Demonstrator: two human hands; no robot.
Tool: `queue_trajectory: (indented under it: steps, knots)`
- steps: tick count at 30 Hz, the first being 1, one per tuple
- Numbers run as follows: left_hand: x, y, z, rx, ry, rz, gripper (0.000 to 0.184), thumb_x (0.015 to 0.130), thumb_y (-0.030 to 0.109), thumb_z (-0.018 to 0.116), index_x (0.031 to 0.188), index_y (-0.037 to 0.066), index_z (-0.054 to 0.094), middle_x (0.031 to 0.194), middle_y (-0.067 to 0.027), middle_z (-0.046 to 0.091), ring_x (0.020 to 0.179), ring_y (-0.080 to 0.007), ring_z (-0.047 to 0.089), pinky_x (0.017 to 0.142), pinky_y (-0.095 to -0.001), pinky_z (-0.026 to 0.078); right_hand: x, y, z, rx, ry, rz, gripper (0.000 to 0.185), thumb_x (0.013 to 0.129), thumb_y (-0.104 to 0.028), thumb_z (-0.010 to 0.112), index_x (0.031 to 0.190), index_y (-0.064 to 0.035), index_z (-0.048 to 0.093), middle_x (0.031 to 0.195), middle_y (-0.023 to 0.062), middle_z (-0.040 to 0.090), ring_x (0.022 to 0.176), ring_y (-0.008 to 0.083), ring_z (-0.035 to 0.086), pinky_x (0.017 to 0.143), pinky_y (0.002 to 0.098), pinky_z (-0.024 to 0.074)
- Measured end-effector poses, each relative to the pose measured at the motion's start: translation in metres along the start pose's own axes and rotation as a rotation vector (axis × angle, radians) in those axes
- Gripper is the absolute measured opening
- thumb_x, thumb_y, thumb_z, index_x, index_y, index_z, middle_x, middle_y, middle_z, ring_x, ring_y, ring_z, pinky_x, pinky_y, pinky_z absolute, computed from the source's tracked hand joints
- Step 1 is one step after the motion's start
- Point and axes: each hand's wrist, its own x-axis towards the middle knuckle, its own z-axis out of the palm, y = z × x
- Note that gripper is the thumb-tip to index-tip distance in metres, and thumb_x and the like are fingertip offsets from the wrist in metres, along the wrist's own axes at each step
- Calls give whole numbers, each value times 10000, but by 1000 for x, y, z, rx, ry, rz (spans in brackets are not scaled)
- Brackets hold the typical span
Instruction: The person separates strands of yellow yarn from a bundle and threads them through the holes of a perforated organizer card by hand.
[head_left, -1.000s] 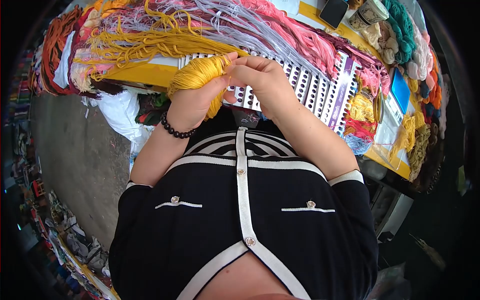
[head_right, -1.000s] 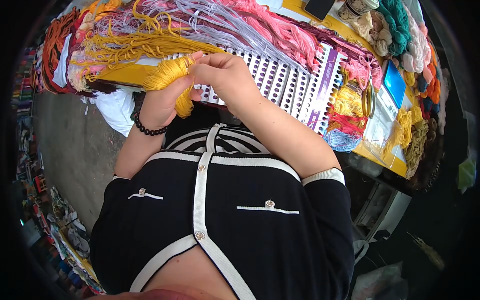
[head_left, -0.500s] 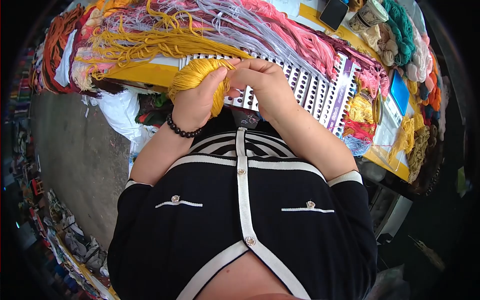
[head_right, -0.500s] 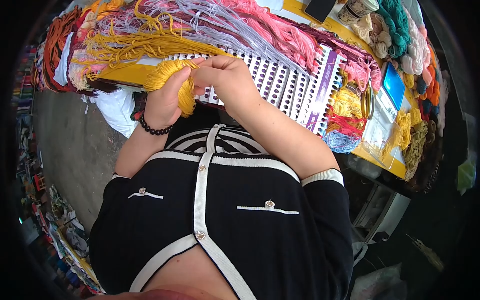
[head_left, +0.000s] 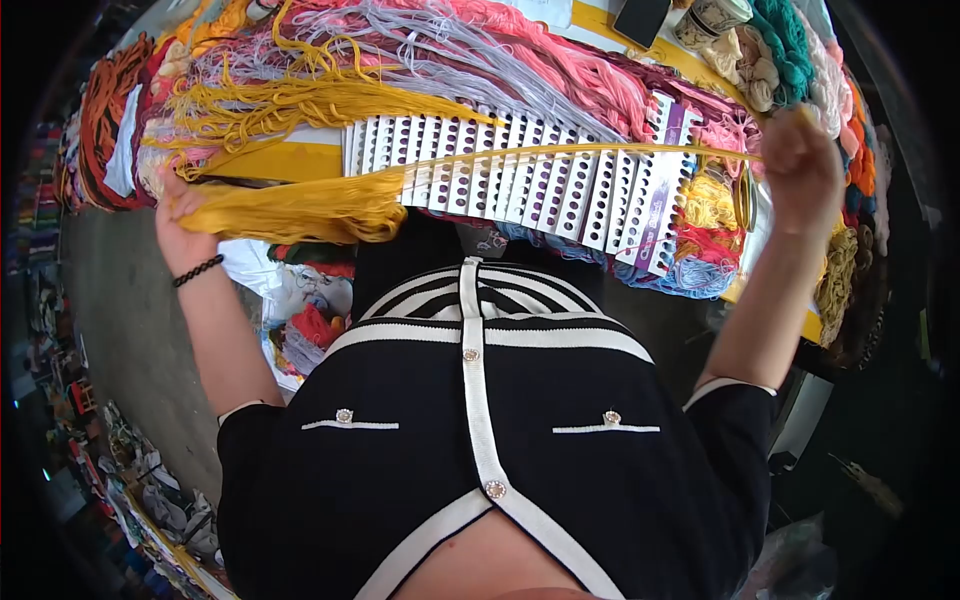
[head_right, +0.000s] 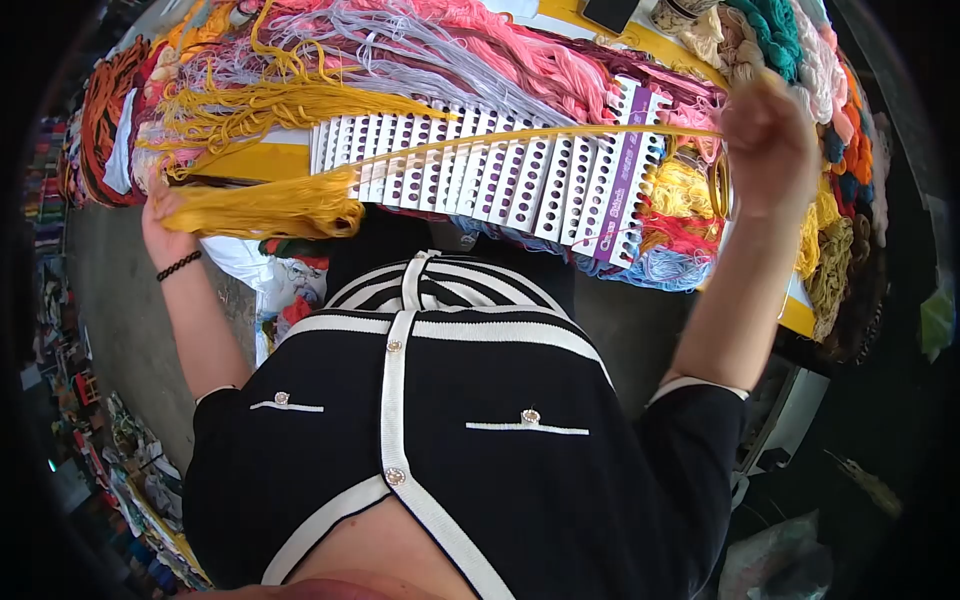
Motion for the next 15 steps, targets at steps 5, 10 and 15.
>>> queue_trajectory:
  steps: [5, 10, 15]
  knots:
    - [-5, -35, 62, 546, 486, 159, 297, 916, 171, 491, 1182, 48, 537, 826, 12, 580, 474, -15, 344, 464, -151, 314, -10, -30, -45, -1487, 787, -450, 167, 819, -128, 627, 925, -15, 688, 757, 7, 633, 636, 45, 524, 590, 182, 408]
    - [30, -164, 116, 387, -13, -569, 406, 941, 175, 416, 1317, 21, 407, 1195, -86, 549, 541, 7, 366, 512, -127, 355, 11, 114, 67, -1093, 52, 286, 252, 810, -249, 668, 960, -50, 701, 775, 32, 656, 706, 82, 561, 652, 236, 447]
    - [55, -260, 132, 774, -31, -772, 384, 938, 238, 461, 1257, 24, 476, 1204, -100, 556, 803, -73, 563, 631, -176, 445, 31, 196, 72, -1052, -111, 464, 216, 791, -211, 574, 804, -36, 700, 626, 49, 627, 539, 138, 569, 554, 270, 459]
